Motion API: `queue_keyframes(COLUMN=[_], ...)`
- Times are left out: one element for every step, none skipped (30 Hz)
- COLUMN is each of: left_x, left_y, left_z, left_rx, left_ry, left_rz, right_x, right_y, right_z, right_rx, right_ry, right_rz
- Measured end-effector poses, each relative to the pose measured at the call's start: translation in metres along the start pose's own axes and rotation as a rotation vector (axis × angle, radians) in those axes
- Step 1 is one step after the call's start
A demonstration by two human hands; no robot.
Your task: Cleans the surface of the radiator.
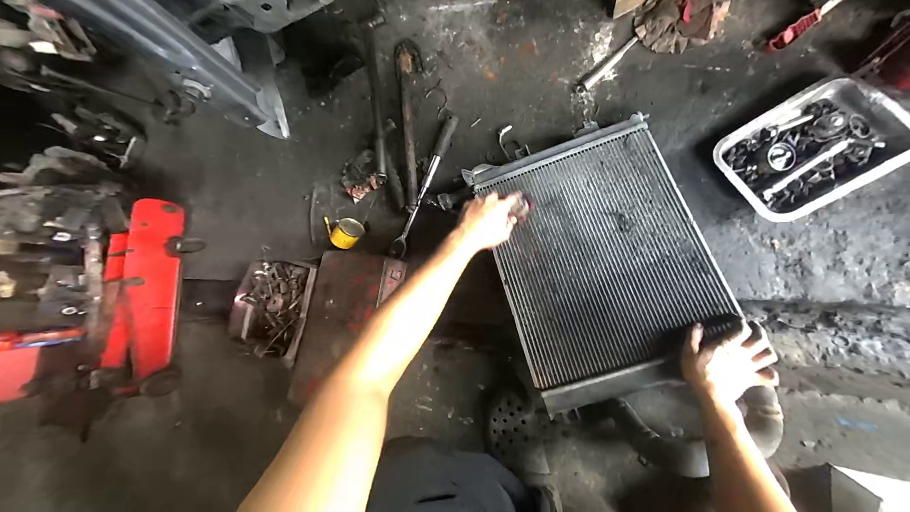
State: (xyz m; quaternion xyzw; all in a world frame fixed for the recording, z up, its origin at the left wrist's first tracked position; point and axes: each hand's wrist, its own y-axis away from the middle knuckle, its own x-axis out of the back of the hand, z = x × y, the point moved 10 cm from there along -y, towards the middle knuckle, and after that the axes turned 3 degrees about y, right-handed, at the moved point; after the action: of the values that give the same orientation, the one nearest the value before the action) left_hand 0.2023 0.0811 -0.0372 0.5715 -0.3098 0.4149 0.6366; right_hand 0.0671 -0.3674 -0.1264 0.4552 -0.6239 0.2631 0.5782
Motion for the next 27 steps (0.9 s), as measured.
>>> queue_keyframes(left_x=[0.004,0.003,0.001,-0.004,-0.011,-0.021,-0.032,-0.046,-0.063,-0.078,-0.089,-0.094,-0.09,-0.082,-0.068,-0.052,-0.037,-0.025,-0.016,-0.013,-0.013,-0.018,-0.025,-0.034,-0.046,-0.06,-0.076], left_y=[-0.014,-0.023,-0.026,-0.024,-0.015,0.0,0.019,0.038,0.055,0.071,0.085,0.094,0.093,0.085,0.071,0.054,0.036,0.021,0.01,0.005,0.003,0.006,0.011,0.019,0.029,0.038,0.048], left_z=[-0.015,-0.027,-0.034,-0.033,-0.024,-0.009,0.01,0.026,0.041,0.055,0.067,0.075,0.077,0.073,0.063,0.047,0.027,0.007,-0.01,-0.021,-0.024,-0.02,-0.009,0.007,0.027,0.047,0.067], left_rx=[0.066,0.127,0.17,0.191,0.184,0.151,0.093,0.024,-0.042,-0.116,-0.181,-0.224,-0.243,-0.235,-0.206,-0.153,-0.08,0.011,0.107,0.186,0.236,0.259,0.256,0.229,0.184,0.132,0.063], left_ry=[-0.003,-0.001,0.021,0.061,0.089,0.087,0.067,0.038,-0.005,-0.048,-0.083,-0.106,-0.108,-0.095,-0.079,-0.066,-0.061,-0.05,-0.034,-0.029,-0.026,-0.025,-0.028,-0.03,-0.026,-0.029,-0.023], left_rz=[0.025,0.035,0.045,0.05,0.037,0.008,-0.021,-0.072,-0.17,-0.276,-0.378,-0.436,-0.417,-0.342,-0.22,-0.088,0.021,0.078,0.089,0.071,0.051,0.031,0.018,0.009,-0.003,-0.037,-0.074], right_x=[-0.001,-0.001,-0.002,-0.002,-0.001,0.0,0.0,0.0,-0.001,-0.002,-0.002,-0.002,-0.002,-0.001,-0.001,-0.001,-0.002,-0.002,-0.002,-0.002,-0.003,-0.003,-0.004,-0.004,-0.004,-0.004,-0.004], right_y=[0.0,0.001,0.001,0.0,0.0,0.0,0.0,0.001,0.001,0.001,0.0,0.0,-0.001,-0.001,-0.001,-0.001,-0.001,-0.001,-0.001,-0.002,-0.003,-0.003,-0.004,-0.004,-0.005,-0.004,-0.004], right_z=[0.001,0.001,0.0,0.0,0.0,0.001,0.001,0.001,0.002,0.002,0.002,0.002,0.002,0.002,0.002,0.002,0.002,0.002,0.002,0.002,0.003,0.003,0.003,0.003,0.003,0.004,0.004], right_rx=[-0.003,-0.006,-0.007,-0.009,-0.009,-0.009,-0.008,-0.006,-0.008,-0.011,-0.01,-0.01,-0.01,-0.012,-0.011,-0.012,-0.013,-0.011,-0.009,-0.009,-0.009,-0.01,-0.011,-0.012,-0.012,-0.016,-0.021], right_ry=[0.005,0.009,0.009,0.008,0.007,0.008,0.006,0.0,-0.003,-0.002,-0.005,-0.005,-0.001,0.004,0.006,0.008,0.011,0.013,0.014,0.016,0.015,0.017,0.017,0.02,0.023,0.027,0.027], right_rz=[-0.006,-0.011,-0.013,-0.011,-0.006,-0.008,-0.009,-0.006,-0.003,0.001,0.003,-0.001,-0.002,-0.002,0.001,0.002,-0.001,-0.002,-0.01,-0.018,-0.019,-0.018,-0.011,-0.006,-0.004,-0.006,-0.008])
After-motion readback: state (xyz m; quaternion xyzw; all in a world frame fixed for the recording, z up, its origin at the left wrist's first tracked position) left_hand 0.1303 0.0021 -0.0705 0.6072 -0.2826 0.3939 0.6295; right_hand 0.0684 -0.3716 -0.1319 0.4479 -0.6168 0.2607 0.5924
